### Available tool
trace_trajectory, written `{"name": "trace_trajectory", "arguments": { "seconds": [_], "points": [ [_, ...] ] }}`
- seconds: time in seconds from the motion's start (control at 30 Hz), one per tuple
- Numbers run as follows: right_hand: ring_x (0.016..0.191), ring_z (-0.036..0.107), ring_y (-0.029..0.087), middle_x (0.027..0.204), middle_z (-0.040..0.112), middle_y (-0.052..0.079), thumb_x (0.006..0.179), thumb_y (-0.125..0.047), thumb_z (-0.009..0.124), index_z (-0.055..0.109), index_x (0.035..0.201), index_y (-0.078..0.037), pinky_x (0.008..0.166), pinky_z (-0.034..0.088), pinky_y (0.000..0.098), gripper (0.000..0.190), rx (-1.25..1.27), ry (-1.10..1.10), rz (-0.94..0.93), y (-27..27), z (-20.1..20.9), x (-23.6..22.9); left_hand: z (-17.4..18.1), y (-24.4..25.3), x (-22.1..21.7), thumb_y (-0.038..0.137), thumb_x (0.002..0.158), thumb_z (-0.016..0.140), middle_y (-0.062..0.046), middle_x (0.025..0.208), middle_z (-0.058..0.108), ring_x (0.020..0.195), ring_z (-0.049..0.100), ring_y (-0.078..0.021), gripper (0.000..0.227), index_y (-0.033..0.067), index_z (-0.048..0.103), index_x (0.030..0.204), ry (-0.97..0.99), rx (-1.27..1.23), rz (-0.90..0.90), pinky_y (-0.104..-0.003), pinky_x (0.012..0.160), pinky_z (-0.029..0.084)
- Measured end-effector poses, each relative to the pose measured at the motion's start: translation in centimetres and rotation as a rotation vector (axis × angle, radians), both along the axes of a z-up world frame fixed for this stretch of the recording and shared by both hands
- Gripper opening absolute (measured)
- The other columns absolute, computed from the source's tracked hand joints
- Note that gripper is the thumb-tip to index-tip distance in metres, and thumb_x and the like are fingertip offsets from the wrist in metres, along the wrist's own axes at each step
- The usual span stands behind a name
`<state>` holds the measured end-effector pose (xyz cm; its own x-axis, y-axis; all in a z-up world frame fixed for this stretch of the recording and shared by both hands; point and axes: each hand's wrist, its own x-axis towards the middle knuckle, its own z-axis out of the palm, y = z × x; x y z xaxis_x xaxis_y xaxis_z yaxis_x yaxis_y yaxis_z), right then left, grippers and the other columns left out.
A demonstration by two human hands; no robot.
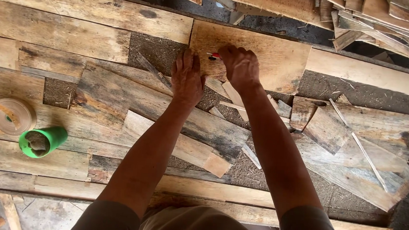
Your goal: Scoring and fitting thin wood panels into a surface on a workbench.
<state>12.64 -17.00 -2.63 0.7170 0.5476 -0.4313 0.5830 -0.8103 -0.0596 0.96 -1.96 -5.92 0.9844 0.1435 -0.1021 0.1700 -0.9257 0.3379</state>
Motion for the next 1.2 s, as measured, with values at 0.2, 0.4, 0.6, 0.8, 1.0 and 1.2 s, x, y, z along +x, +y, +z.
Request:
{"name": "trace_trajectory", "arguments": {
  "seconds": [0.2,0.4,0.6,0.8,1.0,1.2],
  "points": [
    [0.074,0.063,0.023,0.119,0.062,0.017,0.093,0.010,0.046,0.034,0.155,-0.029,0.071,0.058,0.0370,0.075,-0.196,0.013,0.052,2.0,-3.2,0.9,-0.2,0.0,-0.1,0.037,0.095,0.075,-0.028,0.153,0.037,0.142,0.037,-0.0440,0.073,-0.0078,0.049,0.147,-0.001,-0.017,0.008,-0.057,0.116,0.038],
    [0.074,0.061,0.022,0.108,0.058,0.015,0.098,0.008,0.045,0.030,0.158,-0.030,0.081,0.058,0.0421,0.072,-0.248,0.037,0.118,3.0,-1.5,1.2,0.0,0.1,0.0,0.038,0.095,0.074,-0.029,0.153,0.037,0.142,0.037,-0.0438,0.074,-0.0088,0.049,0.146,0.017,-0.005,-0.003,-0.055,0.117,0.037],
    [0.068,0.059,0.019,0.091,0.063,0.014,0.100,0.000,0.046,0.036,0.158,-0.019,0.072,0.056,0.0364,0.062,-0.356,0.009,0.158,1.7,-5.7,1.5,0.1,0.2,0.0,0.039,0.095,0.073,-0.029,0.152,0.039,0.140,0.038,-0.0449,0.073,-0.0093,0.050,0.145,0.003,-0.009,-0.005,-0.056,0.115,0.039],
    [0.062,0.056,0.016,0.106,0.061,0.013,0.102,0.006,0.045,0.041,0.153,-0.029,0.053,0.055,0.0288,0.062,-0.182,0.037,0.083,2.2,-3.5,1.4,0.0,0.2,-0.1,0.039,0.097,0.072,-0.028,0.153,0.039,0.141,0.039,-0.0446,0.072,-0.0091,0.050,0.146,-0.018,-0.010,-0.006,-0.055,0.116,0.039],
    [0.067,0.058,0.019,0.097,0.064,0.015,0.100,0.003,0.046,0.030,0.161,-0.027,0.063,0.054,0.0330,0.070,-0.341,0.062,0.137,2.5,-3.4,1.7,0.2,0.2,0.0,0.040,0.096,0.071,-0.028,0.153,0.038,0.141,0.038,-0.0449,0.073,-0.0081,0.049,0.146,0.009,-0.003,-0.003,-0.055,0.116,0.039],
    [0.075,0.058,0.023,0.102,0.061,0.016,0.099,-0.001,0.048,0.037,0.152,-0.018,0.072,0.058,0.0384,0.057,-0.354,0.091,0.143,3.6,-0.1,1.5,0.2,0.2,0.0,0.042,0.097,0.069,-0.027,0.155,0.036,0.142,0.037,-0.0437,0.076,-0.0070,0.046,0.149,0.040,-0.003,-0.003,-0.053,0.117,0.037]
  ]
}}
